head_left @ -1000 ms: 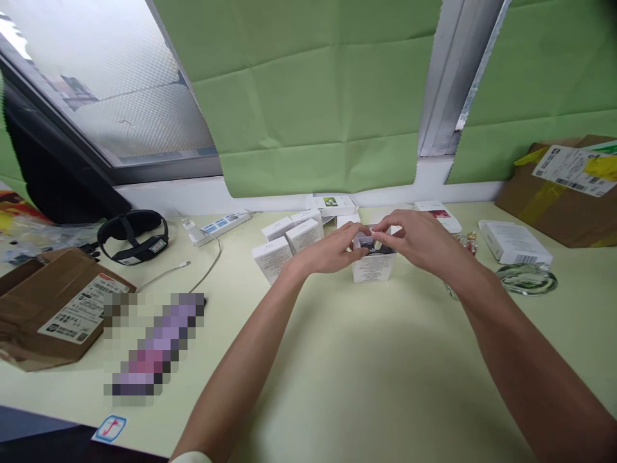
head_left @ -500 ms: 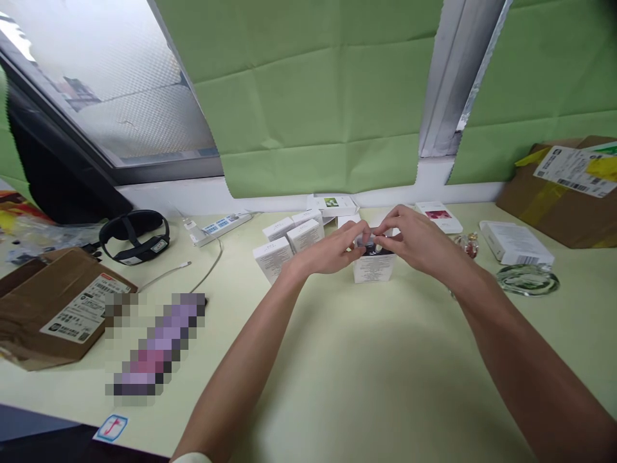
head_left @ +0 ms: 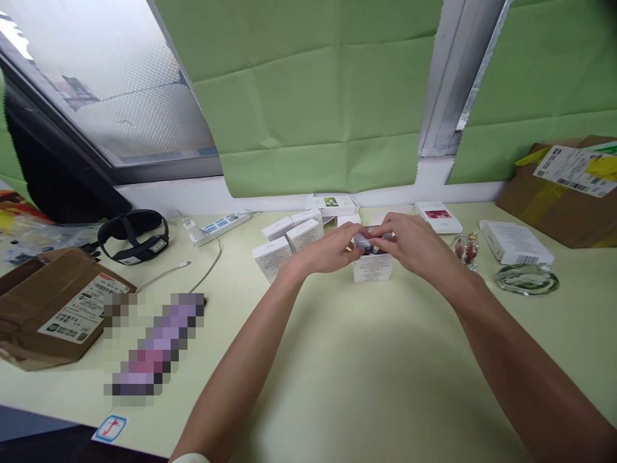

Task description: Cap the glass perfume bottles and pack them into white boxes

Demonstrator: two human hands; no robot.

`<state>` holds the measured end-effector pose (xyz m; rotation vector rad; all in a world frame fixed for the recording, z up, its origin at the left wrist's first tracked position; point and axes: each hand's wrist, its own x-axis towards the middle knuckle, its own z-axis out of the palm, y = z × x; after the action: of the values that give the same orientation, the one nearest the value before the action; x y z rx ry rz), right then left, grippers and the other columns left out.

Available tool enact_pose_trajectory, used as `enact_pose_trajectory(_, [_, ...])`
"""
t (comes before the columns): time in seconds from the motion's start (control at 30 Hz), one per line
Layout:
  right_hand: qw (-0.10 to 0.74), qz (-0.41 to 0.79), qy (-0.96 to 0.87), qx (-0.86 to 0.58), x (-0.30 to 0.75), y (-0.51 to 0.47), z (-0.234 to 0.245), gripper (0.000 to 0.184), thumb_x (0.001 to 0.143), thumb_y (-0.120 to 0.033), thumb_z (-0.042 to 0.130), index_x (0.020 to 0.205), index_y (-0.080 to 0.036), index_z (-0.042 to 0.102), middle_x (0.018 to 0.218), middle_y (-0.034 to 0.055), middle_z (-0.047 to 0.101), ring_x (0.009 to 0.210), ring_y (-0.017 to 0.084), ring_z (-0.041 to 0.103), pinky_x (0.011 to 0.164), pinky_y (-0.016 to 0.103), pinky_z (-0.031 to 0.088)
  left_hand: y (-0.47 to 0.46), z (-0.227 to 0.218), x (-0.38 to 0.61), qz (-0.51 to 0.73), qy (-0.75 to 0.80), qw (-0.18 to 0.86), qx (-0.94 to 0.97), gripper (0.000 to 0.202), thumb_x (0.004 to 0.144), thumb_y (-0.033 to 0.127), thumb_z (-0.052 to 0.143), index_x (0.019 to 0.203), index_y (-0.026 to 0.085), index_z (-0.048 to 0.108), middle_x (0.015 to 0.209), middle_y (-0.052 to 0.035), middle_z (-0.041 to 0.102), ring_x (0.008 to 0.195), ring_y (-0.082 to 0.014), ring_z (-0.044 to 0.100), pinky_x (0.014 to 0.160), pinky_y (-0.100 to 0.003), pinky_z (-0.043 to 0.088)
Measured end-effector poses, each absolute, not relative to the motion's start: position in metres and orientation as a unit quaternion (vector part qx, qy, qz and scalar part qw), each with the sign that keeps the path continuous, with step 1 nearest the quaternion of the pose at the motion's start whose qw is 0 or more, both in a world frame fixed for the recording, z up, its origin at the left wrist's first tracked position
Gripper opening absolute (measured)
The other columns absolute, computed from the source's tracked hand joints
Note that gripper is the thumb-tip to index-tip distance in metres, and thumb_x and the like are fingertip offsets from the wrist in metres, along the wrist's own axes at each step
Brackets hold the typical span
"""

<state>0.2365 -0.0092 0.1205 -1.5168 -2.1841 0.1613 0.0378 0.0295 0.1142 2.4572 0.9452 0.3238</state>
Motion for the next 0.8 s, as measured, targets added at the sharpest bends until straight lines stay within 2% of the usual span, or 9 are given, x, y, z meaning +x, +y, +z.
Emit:
enact_pose_trajectory(0.17, [0.253,0.089,-0.766,-0.584,0.2323,-0.0107,0.1207,0.014,0.087,-0.028,0.061,0.090,-0.021,0.073,0.097,0.0047,0.073,0.075,0.019,0.064,0.069,0.033,0.042,0.0284,0.1150,0.0374,0.118,0.348,0.253,0.895,0.030,0.096,0.039,0.043,0.123,0.026,0.047,0.126,-0.0065,0.056,0.108,-0.0226,0.058,0.088,-0.037,0.047])
enact_pose_trajectory(0.33, [0.245,0.106,-0.757,-0.597,0.2305,-0.0103,0.1192,0.012,0.085,-0.029,0.062,0.084,-0.023,0.072,0.095,0.0029,0.075,0.073,0.019,0.065,0.068,0.033,0.042,0.0286,0.1148,0.0364,0.118,0.343,0.257,0.896,0.030,0.097,0.039,0.042,0.123,0.026,0.046,0.129,-0.0065,0.054,0.110,-0.0224,0.058,0.088,-0.037,0.047])
enact_pose_trajectory(0.5, [0.227,0.111,-0.761,-0.598,0.2308,-0.0097,0.1176,0.013,0.085,-0.029,0.061,0.079,-0.024,0.072,0.084,0.0025,0.075,0.073,0.021,0.066,0.064,0.032,0.040,0.0302,0.1133,0.0358,0.121,0.334,0.258,0.898,0.031,0.097,0.039,0.042,0.125,0.027,0.045,0.132,-0.0055,0.052,0.111,-0.0214,0.057,0.089,-0.036,0.047])
enact_pose_trajectory(0.63, [0.193,0.106,-0.766,-0.604,0.2305,-0.0102,0.1181,0.017,0.085,-0.028,0.059,0.074,-0.025,0.072,0.076,0.0022,0.072,0.074,0.022,0.065,0.061,0.032,0.038,0.0299,0.1137,0.0362,0.118,0.341,0.266,0.894,0.032,0.097,0.041,0.042,0.126,0.027,0.045,0.135,-0.0056,0.051,0.112,-0.0216,0.057,0.090,-0.036,0.047])
enact_pose_trajectory(0.8, [0.146,0.102,-0.781,-0.598,0.2300,-0.0125,0.1185,0.033,0.092,-0.033,0.050,0.063,-0.024,0.065,0.063,0.0033,0.063,0.058,0.019,0.055,0.055,0.032,0.033,0.0290,0.1144,0.0366,0.114,0.345,0.273,0.891,0.032,0.097,0.042,0.042,0.125,0.028,0.044,0.136,-0.0058,0.051,0.107,-0.0207,0.059,0.088,-0.036,0.047])
